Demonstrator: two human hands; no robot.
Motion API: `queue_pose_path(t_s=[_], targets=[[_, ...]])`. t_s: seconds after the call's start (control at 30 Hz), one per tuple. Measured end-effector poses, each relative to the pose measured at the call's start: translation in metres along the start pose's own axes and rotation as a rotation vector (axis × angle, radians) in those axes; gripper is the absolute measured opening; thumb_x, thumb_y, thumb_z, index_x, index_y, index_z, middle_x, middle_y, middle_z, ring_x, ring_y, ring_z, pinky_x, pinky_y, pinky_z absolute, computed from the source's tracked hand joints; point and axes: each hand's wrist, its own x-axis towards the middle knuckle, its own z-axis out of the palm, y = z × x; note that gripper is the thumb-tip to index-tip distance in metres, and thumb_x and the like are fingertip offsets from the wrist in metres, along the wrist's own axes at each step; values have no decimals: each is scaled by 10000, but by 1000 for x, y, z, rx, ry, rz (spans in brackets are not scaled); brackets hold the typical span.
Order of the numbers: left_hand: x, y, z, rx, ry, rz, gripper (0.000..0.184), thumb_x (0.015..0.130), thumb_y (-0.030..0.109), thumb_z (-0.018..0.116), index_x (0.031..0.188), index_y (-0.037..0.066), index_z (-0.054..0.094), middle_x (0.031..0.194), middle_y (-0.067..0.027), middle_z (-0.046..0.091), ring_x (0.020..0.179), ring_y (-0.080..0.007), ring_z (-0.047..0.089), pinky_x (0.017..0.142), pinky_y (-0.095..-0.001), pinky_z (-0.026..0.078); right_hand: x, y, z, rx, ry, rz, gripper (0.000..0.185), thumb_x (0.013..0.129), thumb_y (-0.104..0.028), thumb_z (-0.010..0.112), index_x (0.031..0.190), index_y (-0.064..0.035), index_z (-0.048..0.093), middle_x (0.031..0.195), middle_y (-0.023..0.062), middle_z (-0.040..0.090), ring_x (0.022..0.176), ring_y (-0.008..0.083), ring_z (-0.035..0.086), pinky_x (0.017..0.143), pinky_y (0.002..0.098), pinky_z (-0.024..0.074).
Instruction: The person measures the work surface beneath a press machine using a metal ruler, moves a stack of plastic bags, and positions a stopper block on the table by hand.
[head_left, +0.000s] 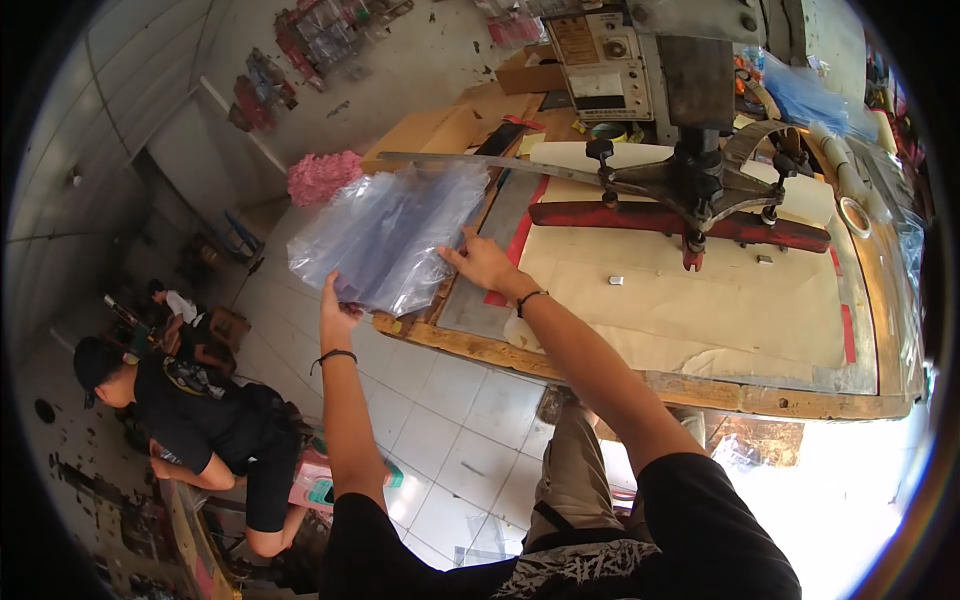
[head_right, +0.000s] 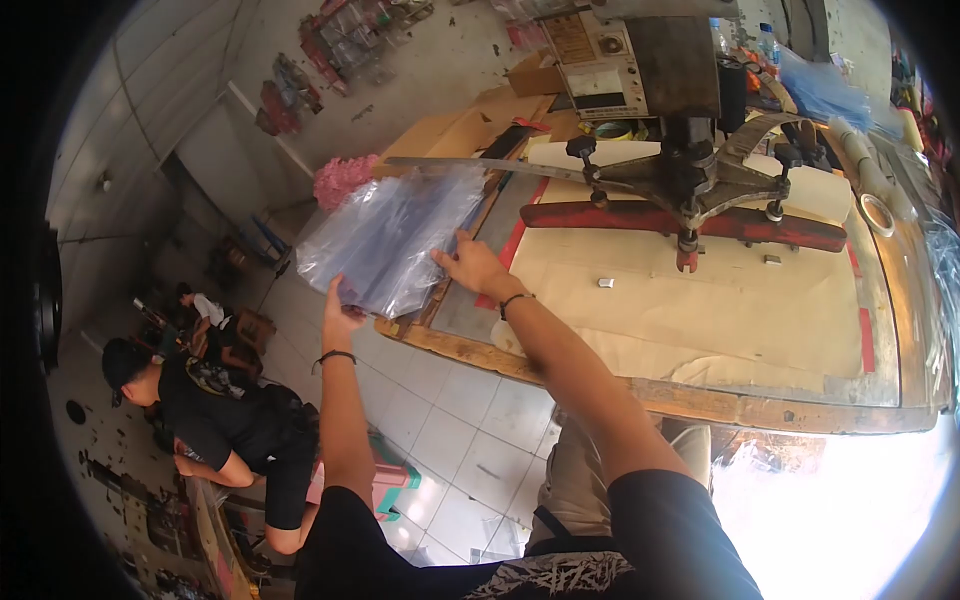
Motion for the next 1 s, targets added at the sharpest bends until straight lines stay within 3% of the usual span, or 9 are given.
queue_pose_path(t_s=[0.1,0.2,0.3,0.4,0.5,0.6,0.7,0.9,1.0], targets=[[-4,8,-2,18,-178,23,540,716,597,729,1031,180,597,971,-8,570,782,-166,485,619,-314,338,2,2,-2,-8,5,-6,867,934,-539,588,1376,177,378,1003,291,692,986,431,674,897,448,528],[-10,10,5,23,-106,50,541,747,594,697,1115,212,589,1119,-12,584,956,-204,508,708,-377,364,2,2,2,26,13,-8,859,933,-535,592,1365,179,390,992,294,691,989,431,674,892,451,529],[6,10,1,78,-158,38,890,669,650,708,1376,184,436,1395,-86,474,1210,-265,442,832,-421,335,5,6,1,39,-9,12,861,933,-534,592,1369,180,387,987,295,692,994,427,674,891,447,530],[9,7,4,59,-173,31,852,677,675,678,1345,193,460,1357,-90,484,1171,-275,437,850,-425,307,3,4,1,25,-14,24,868,936,-533,587,1381,181,373,990,286,698,1003,413,676,896,430,528],[8,13,12,73,-53,-38,812,693,679,654,1320,197,468,1327,-98,488,1135,-286,432,853,-470,298,5,7,4,-5,32,2,880,937,-533,587,1392,184,356,993,265,707,1011,391,680,906,406,522],[-15,19,23,-2,36,-112,746,764,632,631,1319,154,493,1361,-126,473,1197,-303,398,891,-507,299,8,7,5,9,10,40,888,935,-543,587,1396,180,356,1000,268,706,1019,391,678,909,405,522],[-31,22,24,3,-12,-41,753,776,615,617,1335,133,468,1388,-161,441,1216,-320,370,912,-518,280,11,10,6,13,-3,52,891,939,-560,574,1404,169,357,1030,281,698,1029,395,677,909,406,522],[-32,26,19,-25,-65,-45,732,805,591,580,1354,121,460,1404,-145,443,1219,-320,370,941,-545,252,14,15,8,-3,15,38,881,939,-565,566,1406,157,370,1054,295,689,1048,412,665,920,414,513],[-34,31,27,-30,-14,-72,698,813,577,568,1343,131,479,1418,-126,441,1224,-321,370,943,-550,242,17,21,10,7,50,18,868,943,-545,576,1408,157,367,974,263,706,925,372,704,836,396,540]])
